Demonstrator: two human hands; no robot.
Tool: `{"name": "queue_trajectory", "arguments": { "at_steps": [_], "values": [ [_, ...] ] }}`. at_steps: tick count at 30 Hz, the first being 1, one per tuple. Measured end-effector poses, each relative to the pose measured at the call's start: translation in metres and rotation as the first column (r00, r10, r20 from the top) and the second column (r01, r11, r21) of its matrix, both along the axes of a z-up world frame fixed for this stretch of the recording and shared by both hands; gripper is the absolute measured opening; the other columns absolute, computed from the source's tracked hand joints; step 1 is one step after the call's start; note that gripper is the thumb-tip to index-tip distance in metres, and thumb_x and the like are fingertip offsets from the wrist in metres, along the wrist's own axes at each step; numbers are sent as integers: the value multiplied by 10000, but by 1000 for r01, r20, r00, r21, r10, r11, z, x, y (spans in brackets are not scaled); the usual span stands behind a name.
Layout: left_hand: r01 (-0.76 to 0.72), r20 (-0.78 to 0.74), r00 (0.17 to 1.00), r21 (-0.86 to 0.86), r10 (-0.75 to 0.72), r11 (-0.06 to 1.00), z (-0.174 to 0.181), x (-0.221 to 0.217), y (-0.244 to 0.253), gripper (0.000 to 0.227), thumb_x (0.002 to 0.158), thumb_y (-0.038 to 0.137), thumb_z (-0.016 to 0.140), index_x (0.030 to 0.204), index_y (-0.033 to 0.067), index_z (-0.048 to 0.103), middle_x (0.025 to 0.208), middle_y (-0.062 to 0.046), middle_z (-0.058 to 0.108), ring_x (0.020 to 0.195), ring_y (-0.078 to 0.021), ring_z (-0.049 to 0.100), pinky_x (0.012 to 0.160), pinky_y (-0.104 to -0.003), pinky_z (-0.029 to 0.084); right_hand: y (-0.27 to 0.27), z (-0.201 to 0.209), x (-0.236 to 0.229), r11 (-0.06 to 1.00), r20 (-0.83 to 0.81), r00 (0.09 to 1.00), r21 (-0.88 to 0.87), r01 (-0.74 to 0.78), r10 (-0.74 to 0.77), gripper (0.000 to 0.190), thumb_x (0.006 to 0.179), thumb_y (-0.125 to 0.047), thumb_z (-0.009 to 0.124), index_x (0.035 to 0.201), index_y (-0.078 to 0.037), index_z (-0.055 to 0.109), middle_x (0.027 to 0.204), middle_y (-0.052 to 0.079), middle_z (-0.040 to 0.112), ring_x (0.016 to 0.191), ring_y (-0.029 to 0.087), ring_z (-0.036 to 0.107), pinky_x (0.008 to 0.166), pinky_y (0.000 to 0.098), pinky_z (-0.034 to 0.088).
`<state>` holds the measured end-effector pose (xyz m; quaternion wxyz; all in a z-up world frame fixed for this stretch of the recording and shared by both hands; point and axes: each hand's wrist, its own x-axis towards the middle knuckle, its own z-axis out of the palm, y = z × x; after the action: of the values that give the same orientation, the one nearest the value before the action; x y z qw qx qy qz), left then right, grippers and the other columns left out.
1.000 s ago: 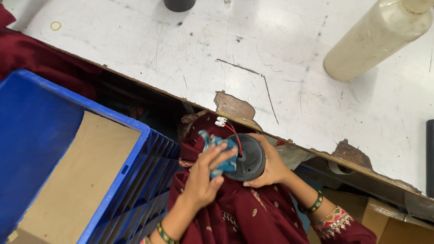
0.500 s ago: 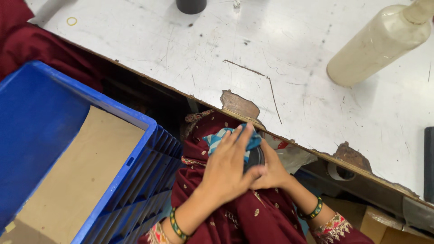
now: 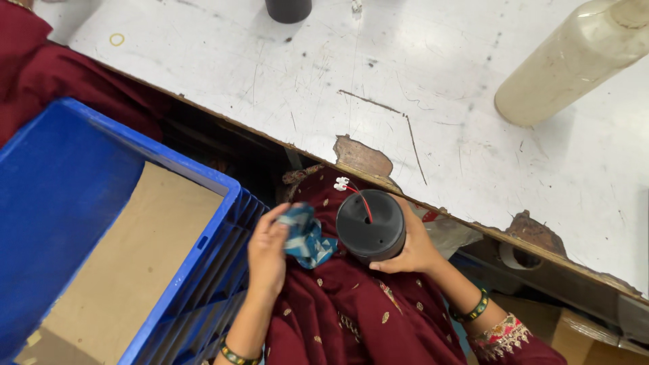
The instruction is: The person wipes the exterior and interior of several black cylindrical objects using a blue patterned cloth. They handle each cylinder one at a time, rotating it to clean all sides, and place the cleaned items on a white table.
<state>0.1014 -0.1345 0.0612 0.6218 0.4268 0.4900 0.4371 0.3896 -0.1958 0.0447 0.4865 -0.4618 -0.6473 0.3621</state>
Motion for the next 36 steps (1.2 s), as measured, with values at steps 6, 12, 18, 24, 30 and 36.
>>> {"name": "queue_trajectory", "arguments": {
  "at_steps": [6, 12, 18, 24, 30, 36],
  "values": [
    [-99, 607, 778, -138, 163, 985, 18, -8, -4, 423, 1012, 195, 615, 1393, 24, 550, 1230, -109, 697, 1099, -210, 675, 953, -385, 547, 2, -15, 6, 999, -234, 972, -33, 16, -23, 1103, 614, -418, 941, 1479, 58, 449, 1380, 175, 610, 1259, 277, 604, 1116, 398, 479],
    [263, 31, 943, 545, -332, 796, 81, 36, -53, 649, 994, 391, 702, 1506, 58, 482, 1647, -215, 455, 1436, -373, 560, 1200, -479, 464, 8, -10, -29, 967, -867, 495, -170, -192, -54, 864, 896, -497, 755, 1459, 77, 438, 1318, 243, 624, 1148, 348, 657, 974, 473, 567],
    [560, -731, 677, 585, 83, 586, 99, 73, -30, 704, 968, 389, 605, 1610, 227, 366, 1733, -169, 172, 1586, -487, 157, 1223, -535, 277, -6, -4, -59, 903, -783, 573, -398, -162, -243, 812, 869, -594, 607, 1494, -126, 386, 1393, 105, 583, 1249, 259, 596, 1002, 441, 524],
    [279, 11, 949, 438, -315, 855, 85, 72, 24, 668, 1099, 461, 372, 1645, 95, 256, 1775, -166, 179, 1634, -318, 213, 1286, -397, 207, -10, -5, -66, 878, -797, 546, -429, -211, -258, 870, 871, -652, 595, 1485, -52, 455, 1398, 121, 605, 1235, 239, 608, 1060, 394, 489],
    [576, -636, 757, 537, -154, 616, 71, 53, -67, 559, 1096, 289, 453, 1620, 116, 366, 1756, -224, 154, 1636, -378, 141, 1283, -423, 243, 4, -3, -39, 914, -844, 428, -396, -89, -324, 891, 851, -656, 613, 1448, -7, 477, 1343, 169, 625, 1197, 272, 637, 1049, 420, 511],
    [314, -67, 948, 331, -310, 890, 17, 36, -54, 637, 1068, 327, 412, 1603, 25, 246, 1736, -172, 197, 1597, -276, 237, 1255, -405, 197, 12, 12, -56, 925, -842, 446, -372, -71, -304, 955, 840, -696, 633, 1451, 20, 474, 1335, 211, 613, 1184, 312, 635, 1035, 428, 527]
  ]
}}
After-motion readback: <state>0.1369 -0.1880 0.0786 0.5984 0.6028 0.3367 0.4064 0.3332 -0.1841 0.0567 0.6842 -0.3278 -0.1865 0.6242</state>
